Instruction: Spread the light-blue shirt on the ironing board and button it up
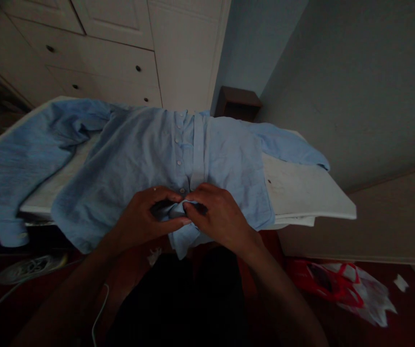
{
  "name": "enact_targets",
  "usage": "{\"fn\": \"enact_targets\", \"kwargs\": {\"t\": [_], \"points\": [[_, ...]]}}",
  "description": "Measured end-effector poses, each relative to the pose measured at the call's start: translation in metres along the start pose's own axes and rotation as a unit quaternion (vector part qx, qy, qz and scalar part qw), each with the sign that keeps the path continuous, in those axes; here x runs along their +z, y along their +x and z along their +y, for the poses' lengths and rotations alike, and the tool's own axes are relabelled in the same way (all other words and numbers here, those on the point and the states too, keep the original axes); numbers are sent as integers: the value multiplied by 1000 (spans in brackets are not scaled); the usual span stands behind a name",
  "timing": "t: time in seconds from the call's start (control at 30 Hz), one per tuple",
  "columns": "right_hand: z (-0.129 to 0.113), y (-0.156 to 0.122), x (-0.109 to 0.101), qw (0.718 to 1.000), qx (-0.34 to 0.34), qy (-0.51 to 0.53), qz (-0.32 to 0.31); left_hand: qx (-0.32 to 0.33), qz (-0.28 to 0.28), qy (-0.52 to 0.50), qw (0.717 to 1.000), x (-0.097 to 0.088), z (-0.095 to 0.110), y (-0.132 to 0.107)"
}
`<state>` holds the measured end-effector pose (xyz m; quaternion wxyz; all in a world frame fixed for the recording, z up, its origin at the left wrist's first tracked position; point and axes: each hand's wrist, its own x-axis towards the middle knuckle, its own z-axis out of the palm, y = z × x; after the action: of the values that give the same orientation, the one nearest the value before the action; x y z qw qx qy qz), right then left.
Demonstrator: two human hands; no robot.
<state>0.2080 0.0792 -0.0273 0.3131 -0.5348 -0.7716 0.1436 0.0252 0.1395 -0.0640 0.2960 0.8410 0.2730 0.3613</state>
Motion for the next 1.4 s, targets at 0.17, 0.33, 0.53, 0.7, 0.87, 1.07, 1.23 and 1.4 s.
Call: {"fn": "enact_targets", "kwargs": {"t": [0.17, 0.33, 0.53, 0.7, 0.87, 1.07, 1.23, 1.4], "points": [[-7, 4, -7, 996, -33, -65, -51, 21, 1, 53, 998, 4, -1, 2], [-7, 1, -1, 980, -96, -174, -10, -9, 5, 18, 1000, 1, -3, 1], [2, -4, 5, 992, -98, -73, 36, -12, -35, -49, 998, -4, -5, -1], [8, -3, 0, 998, -23, 60, -17, -15, -45, -40, 998, -6, -6, 0], [12, -1, -7, 993, 15, 100, -53, -26, -48, -42, 998, -6, -6, 0], [13, 3, -9, 995, 23, 80, -58, -24, -57, -37, 997, -6, -7, 1], [15, 0, -9, 998, 1, 49, -47, 9, -33, 10, 999, -2, -6, 1], [17, -6, -8, 997, -68, 17, -23, 97, 2, 96, 991, 3, -9, -3]]}}
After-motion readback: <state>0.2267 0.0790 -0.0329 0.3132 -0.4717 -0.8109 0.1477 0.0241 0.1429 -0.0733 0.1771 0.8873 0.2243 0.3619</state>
